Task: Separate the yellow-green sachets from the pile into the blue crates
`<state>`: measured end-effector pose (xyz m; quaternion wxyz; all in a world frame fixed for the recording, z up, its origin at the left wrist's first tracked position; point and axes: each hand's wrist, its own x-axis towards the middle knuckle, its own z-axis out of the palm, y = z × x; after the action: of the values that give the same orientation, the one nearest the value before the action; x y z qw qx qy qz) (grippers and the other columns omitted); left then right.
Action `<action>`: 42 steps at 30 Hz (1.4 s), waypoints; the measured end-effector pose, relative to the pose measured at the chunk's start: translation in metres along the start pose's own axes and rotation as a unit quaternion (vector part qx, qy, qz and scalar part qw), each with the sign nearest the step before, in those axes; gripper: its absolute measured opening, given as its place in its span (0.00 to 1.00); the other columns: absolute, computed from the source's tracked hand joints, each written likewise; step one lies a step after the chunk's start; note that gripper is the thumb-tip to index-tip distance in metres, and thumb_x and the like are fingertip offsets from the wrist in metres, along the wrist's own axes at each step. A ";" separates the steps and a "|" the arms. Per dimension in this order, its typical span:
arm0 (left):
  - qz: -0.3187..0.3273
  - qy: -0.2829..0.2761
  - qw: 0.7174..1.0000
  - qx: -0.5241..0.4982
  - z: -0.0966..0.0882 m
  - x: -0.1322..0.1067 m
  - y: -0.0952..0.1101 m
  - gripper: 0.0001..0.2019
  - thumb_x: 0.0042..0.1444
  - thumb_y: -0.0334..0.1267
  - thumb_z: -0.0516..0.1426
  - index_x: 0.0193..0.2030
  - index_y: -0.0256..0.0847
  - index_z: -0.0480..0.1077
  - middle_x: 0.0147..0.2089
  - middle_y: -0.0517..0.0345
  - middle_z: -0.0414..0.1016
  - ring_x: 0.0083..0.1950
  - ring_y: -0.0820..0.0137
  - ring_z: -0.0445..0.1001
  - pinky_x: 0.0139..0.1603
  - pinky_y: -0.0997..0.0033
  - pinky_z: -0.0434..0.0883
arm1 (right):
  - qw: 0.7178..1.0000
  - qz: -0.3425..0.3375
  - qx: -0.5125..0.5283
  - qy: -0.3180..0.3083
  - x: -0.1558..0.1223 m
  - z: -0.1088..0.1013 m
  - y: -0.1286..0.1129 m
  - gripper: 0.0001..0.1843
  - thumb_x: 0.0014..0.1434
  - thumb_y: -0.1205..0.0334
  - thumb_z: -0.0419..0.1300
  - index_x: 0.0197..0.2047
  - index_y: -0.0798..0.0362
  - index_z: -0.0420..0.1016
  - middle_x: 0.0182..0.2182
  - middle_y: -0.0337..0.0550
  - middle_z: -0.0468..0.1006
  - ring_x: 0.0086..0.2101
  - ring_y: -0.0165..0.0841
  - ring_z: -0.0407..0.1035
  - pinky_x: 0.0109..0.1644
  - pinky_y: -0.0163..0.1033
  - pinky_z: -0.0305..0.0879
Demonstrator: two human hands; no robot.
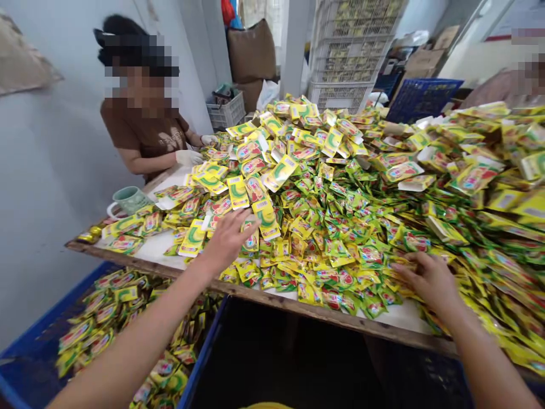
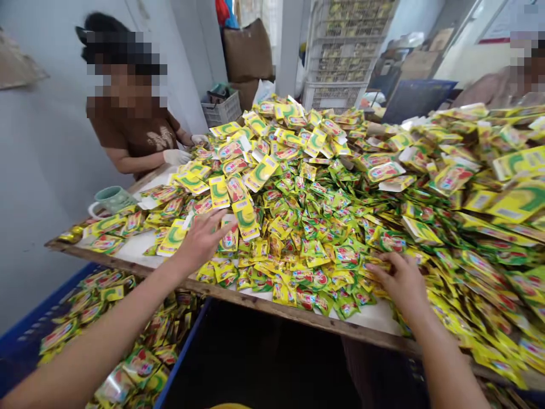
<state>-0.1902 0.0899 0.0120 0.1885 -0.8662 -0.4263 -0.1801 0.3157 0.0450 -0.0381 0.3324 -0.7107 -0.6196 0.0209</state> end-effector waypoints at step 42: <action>-0.271 -0.046 0.705 -0.654 0.023 0.001 0.165 0.12 0.61 0.44 0.53 0.31 0.40 0.62 0.27 0.65 0.56 0.30 0.73 0.56 0.32 0.73 0.55 | 0.946 -0.262 -0.008 -0.192 -0.049 0.013 -0.218 0.09 0.63 0.71 0.52 0.37 0.52 0.72 0.32 0.43 0.70 0.32 0.34 0.66 0.36 0.38 0.64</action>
<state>-0.0530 0.0087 -0.0358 -0.5014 -0.6268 -0.4261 -0.4173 0.1097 0.0099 0.0418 0.1958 -0.5088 -0.8359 0.0643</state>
